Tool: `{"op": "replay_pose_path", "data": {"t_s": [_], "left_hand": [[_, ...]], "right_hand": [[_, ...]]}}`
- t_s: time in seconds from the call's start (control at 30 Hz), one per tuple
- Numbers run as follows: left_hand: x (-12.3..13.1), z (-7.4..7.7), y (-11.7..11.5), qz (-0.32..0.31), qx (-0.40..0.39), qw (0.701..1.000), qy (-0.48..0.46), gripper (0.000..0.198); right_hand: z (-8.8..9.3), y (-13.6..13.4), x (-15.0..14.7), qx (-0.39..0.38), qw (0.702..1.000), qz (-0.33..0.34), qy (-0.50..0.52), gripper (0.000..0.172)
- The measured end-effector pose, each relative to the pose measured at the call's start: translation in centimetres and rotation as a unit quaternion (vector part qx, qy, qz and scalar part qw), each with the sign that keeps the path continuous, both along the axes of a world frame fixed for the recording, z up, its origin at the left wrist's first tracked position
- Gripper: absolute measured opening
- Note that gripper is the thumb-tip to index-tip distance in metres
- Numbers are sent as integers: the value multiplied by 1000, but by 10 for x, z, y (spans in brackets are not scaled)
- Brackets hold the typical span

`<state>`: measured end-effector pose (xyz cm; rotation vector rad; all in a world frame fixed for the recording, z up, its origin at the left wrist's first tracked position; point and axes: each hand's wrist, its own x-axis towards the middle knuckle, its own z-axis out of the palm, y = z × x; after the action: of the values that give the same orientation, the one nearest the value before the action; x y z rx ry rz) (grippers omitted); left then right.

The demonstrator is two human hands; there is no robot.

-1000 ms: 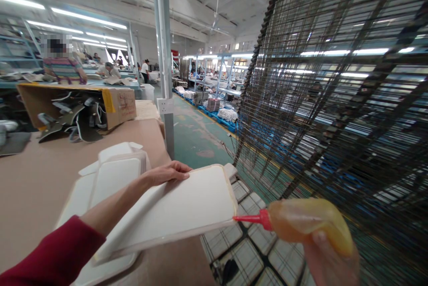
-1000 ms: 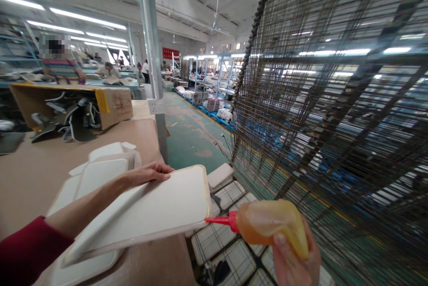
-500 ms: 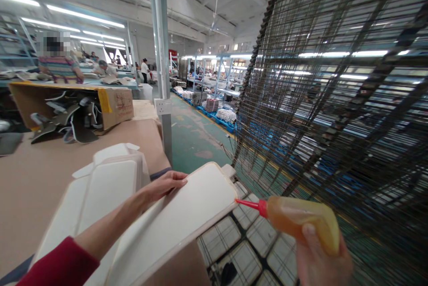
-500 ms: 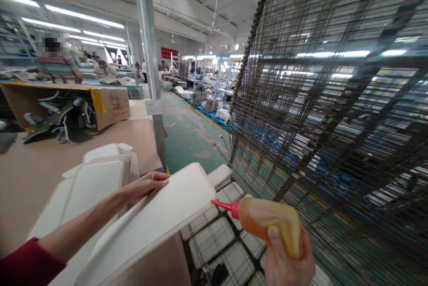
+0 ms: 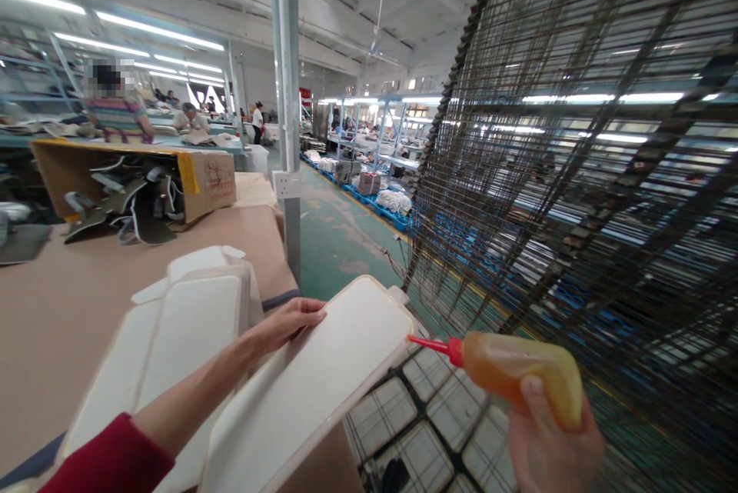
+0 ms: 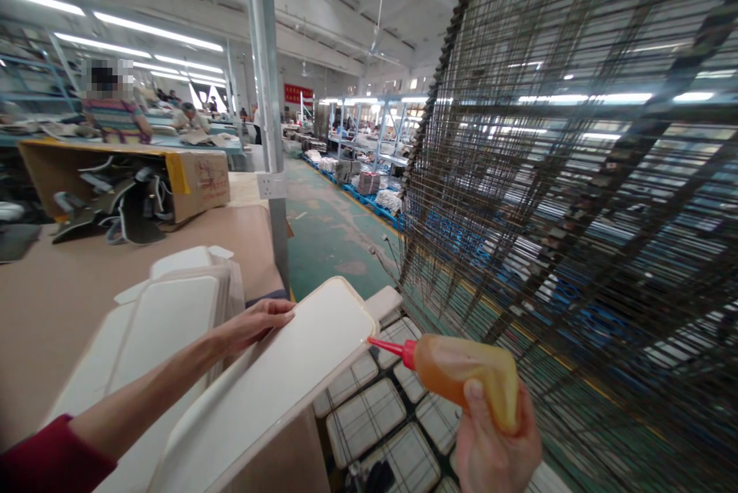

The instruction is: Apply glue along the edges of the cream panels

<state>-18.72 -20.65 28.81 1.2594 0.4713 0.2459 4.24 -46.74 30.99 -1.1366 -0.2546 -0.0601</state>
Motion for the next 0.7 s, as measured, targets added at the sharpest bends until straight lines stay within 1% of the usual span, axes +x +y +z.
{"op": "replay_pose_path", "data": {"t_s": [0.13, 0.27, 0.43, 0.7], "left_hand": [[-1, 0, -1, 6, -2, 1000, -4, 42], [-1, -3, 0, 8, -5, 1000, -2, 41], [0, -7, 1, 14, -6, 1000, -1, 41], [2, -10, 0, 22, -9, 1000, -4, 40]], "right_hand": [[0, 1, 2, 18, 999, 24, 19, 44], [-2, 2, 0, 35, 997, 48, 42, 41], [-5, 3, -4, 34, 996, 61, 53, 43], [-8, 3, -5, 31, 994, 95, 52, 40]]}}
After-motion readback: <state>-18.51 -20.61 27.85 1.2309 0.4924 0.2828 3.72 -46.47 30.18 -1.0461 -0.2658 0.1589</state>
